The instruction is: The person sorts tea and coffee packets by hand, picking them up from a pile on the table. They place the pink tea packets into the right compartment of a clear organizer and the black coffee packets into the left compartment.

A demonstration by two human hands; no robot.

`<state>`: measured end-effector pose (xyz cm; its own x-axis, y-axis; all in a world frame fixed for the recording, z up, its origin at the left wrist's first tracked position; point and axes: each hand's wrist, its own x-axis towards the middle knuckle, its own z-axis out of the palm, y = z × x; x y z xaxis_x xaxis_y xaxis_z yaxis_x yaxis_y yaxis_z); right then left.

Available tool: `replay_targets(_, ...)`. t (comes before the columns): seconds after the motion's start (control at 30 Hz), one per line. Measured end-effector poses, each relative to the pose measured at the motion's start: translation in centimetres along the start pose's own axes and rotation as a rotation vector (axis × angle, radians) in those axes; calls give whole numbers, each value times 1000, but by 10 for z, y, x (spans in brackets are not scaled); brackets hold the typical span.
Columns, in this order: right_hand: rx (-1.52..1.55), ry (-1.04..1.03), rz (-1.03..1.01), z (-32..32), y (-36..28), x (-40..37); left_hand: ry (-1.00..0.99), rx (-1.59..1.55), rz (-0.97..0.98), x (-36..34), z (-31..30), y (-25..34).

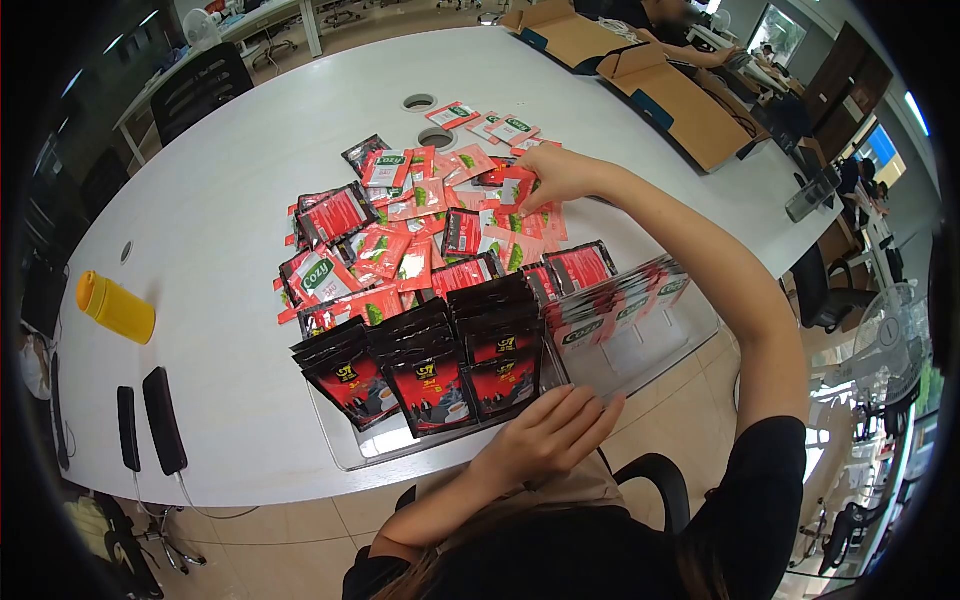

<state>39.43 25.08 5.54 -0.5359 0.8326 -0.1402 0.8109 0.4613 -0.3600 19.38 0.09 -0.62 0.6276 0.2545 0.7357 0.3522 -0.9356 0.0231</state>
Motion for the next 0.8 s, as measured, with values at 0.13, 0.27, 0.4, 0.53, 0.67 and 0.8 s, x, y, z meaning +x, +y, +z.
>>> replay_targets(0.13, -32, 121, -78, -3, 0, -8, 31, -1, -15, 2, 0, 0)
replay_targets(0.27, 148, 251, -33, -13, 3, -20, 40, -20, -31, 4, 0, 0)
replay_targets(0.4, 81, 477, 2, -28, -11, -45, 28, -44, -9, 2, -2, 0)
replay_targets(0.53, -20, 727, -56, -29, -52, -85, 253, -282, -90, 2, 3, 1)
replay_targets(0.67, -472, 1005, -297, -8, -108, -137, 513, -695, -513, 6, -18, 23)
replay_targets(0.8, -561, 994, -513, 23, -171, -189, 798, -1474, -924, 45, -49, 41)
